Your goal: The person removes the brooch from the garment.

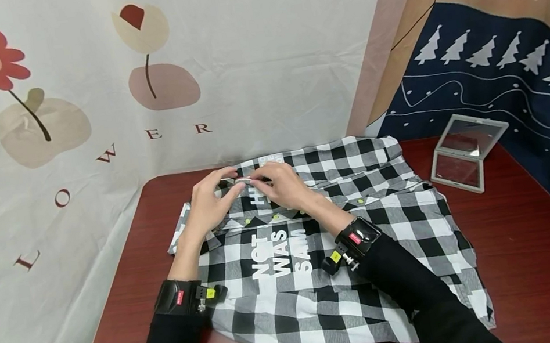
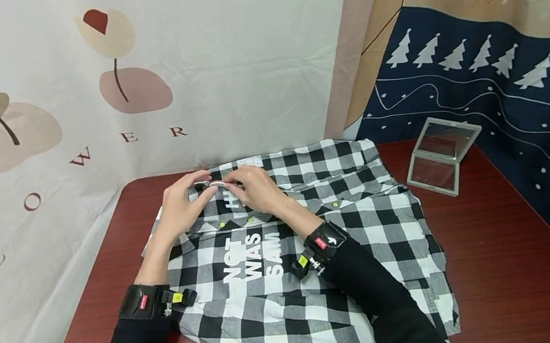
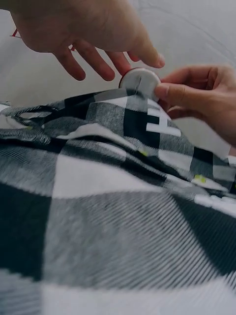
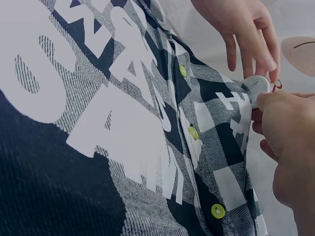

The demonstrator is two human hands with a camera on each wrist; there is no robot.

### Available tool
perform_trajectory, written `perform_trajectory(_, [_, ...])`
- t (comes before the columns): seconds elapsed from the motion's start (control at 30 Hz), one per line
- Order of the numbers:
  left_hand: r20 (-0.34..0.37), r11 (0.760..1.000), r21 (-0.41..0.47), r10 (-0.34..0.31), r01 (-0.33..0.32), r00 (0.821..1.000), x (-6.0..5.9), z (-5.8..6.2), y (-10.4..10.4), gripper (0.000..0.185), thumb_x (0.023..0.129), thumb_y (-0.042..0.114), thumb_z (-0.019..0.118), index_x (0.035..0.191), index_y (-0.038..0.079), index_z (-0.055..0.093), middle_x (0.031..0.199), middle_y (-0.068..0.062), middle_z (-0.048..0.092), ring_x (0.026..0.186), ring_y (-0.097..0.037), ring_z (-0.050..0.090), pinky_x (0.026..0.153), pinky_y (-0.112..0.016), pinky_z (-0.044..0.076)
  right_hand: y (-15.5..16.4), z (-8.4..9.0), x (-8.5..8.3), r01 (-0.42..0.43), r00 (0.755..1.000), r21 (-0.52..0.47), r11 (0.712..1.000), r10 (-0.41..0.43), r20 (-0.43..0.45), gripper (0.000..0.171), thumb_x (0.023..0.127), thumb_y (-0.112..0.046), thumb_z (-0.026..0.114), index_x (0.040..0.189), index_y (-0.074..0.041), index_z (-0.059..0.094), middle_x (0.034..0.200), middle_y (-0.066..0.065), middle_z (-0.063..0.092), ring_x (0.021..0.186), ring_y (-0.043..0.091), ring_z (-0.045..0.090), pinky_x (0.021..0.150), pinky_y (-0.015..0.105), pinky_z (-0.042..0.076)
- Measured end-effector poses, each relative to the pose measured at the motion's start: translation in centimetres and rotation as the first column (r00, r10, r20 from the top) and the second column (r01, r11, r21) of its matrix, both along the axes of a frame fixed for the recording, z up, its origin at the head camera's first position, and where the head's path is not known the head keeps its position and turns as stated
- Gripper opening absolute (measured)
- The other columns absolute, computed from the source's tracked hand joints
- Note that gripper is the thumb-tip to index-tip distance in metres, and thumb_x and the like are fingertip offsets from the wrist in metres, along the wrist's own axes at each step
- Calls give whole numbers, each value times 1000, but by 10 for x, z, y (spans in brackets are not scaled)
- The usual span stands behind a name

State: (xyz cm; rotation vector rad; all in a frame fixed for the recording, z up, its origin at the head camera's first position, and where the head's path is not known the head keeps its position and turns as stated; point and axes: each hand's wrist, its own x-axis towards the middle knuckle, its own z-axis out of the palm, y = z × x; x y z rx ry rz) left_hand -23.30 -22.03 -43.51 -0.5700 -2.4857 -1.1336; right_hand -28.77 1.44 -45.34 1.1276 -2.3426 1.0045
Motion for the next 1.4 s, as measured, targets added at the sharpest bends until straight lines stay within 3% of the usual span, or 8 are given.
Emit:
perform_trajectory(0.17, [49, 998, 64, 13, -16, 999, -2, 3, 4, 45, 109, 23, 79, 150, 8, 71, 141, -19, 77, 137, -38, 71, 121, -62, 54, 1, -3, 0, 1, 989, -117, 993, 16, 147, 14, 109, -13, 77, 114, -5, 87, 109, 12, 86, 92, 23, 81, 83, 37, 67])
perform_trajectory(0.3, [69, 995, 99, 26, -32, 997, -3, 2, 7, 41, 111, 25, 76, 149, 9, 72, 142, -17, 78, 137, -36, 72, 119, -59, 55, 1, -5, 0, 36, 958, -197, 980, 22, 285, 13, 108, -15, 79, 113, -7, 87, 100, 9, 86, 80, 15, 76, 73, 26, 61])
perform_trajectory(0.43, [79, 987, 158, 29, -42, 996, -4, -1, 11, 38, 112, 23, 74, 147, 7, 73, 140, -17, 79, 134, -37, 74, 117, -58, 57, 1, -7, 0, 72, 932, -257, 964, 26, 362, 13, 108, -17, 80, 113, -8, 88, 93, 9, 84, 74, 10, 71, 67, 22, 55])
perform_trajectory(0.7, [89, 969, 222, 91, -109, 992, -8, -13, 20, 36, 114, 28, 72, 145, 10, 75, 137, -13, 81, 126, -34, 78, 110, -56, 60, 2, -10, 2, 114, 899, -312, 943, 35, 436, 15, 108, -20, 80, 116, -10, 88, 93, 10, 85, 71, 9, 68, 66, 23, 52])
perform_trajectory(1.0, [142, 962, 241, 97, -130, 985, -10, -18, 20, 35, 115, 34, 68, 141, 13, 78, 124, -13, 83, 109, -18, 74, 91, -19, 53, 3, -11, 2, 123, 870, -389, 913, 89, 484, 16, 108, -19, 80, 115, -8, 89, 98, 17, 86, 72, 8, 66, 65, 22, 51])
perform_trajectory(1.2, [137, 960, 246, 100, -131, 986, -10, -20, 19, 31, 115, 29, 69, 137, 10, 81, 113, -17, 82, 95, -14, 66, 81, -19, 49, 3, -11, 3, 121, 865, -402, 907, 102, 490, 15, 107, -18, 81, 115, -7, 89, 97, 17, 85, 70, 9, 65, 64, 22, 50])
perform_trajectory(1.4, [126, 961, 239, 110, -138, 986, -11, -19, 19, 29, 115, 27, 70, 132, 7, 82, 106, -18, 81, 92, -18, 64, 80, -17, 46, 3, -11, 2, 119, 867, -386, 915, 94, 490, 16, 107, -18, 80, 116, -7, 88, 98, 15, 85, 72, 9, 66, 65, 22, 51])
